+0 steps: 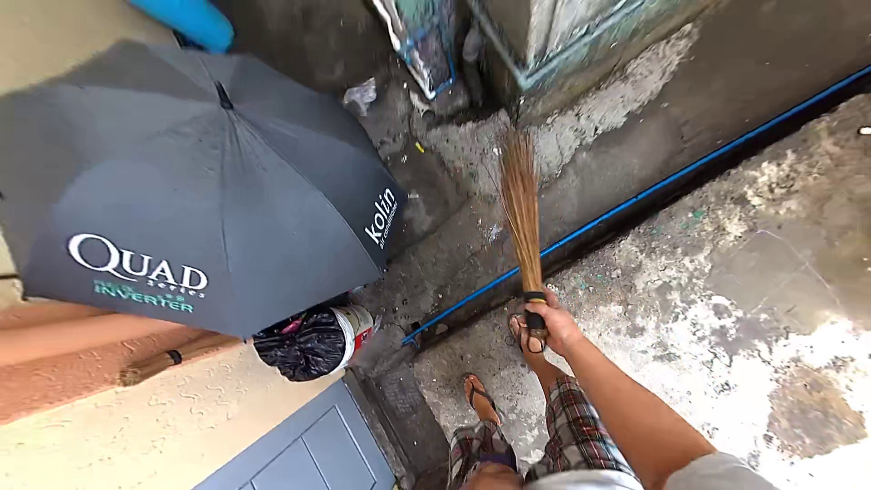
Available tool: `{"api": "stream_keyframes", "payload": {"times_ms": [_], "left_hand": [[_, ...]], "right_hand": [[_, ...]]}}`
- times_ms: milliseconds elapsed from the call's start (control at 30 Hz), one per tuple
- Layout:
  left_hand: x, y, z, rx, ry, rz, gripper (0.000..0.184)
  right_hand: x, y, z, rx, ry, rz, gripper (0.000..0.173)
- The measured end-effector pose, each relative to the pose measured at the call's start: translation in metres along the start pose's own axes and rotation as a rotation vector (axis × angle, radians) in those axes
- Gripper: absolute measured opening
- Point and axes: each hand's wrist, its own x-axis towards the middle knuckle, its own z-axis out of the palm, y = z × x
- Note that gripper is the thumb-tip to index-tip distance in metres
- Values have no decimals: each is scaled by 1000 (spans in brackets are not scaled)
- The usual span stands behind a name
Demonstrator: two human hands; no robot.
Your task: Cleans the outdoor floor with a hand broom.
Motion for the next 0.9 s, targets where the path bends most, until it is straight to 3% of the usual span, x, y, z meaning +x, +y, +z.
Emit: {"api": "stream_keyframes", "payload": {"times_ms": [67, 200, 267, 367, 500, 600, 700, 767, 900], "left_hand": [[-7, 11, -5, 39, -2, 92, 49], [-25, 41, -22, 132, -13, 80, 49], [-35, 47, -27, 173, -77, 136, 53], [-49, 48, -26, 181, -198, 235, 60], [-72, 44, -9, 270, -386, 235, 64], [-83, 39, 6, 332, -482, 156, 66], [-78, 43, 24, 401, -546, 106, 66], [-66, 48, 41, 437, -612, 85, 64], [-35, 60, 96, 580, -744, 28, 65]], "right_hand": [[-44, 3, -46, -100, 141, -46, 81], [-143, 29, -137, -246, 388, -27, 66], [-202, 75, -182, -272, 516, 27, 64], [-289, 181, -237, -234, 747, 120, 63], [-365, 302, -256, 58, 1026, 243, 62], [-369, 337, -252, 592, 1147, 245, 56], [-338, 344, -255, 1033, 1067, 132, 54], [-300, 332, -242, 1099, 921, 108, 50], [-251, 287, -206, 561, 473, 122, 56]]}}
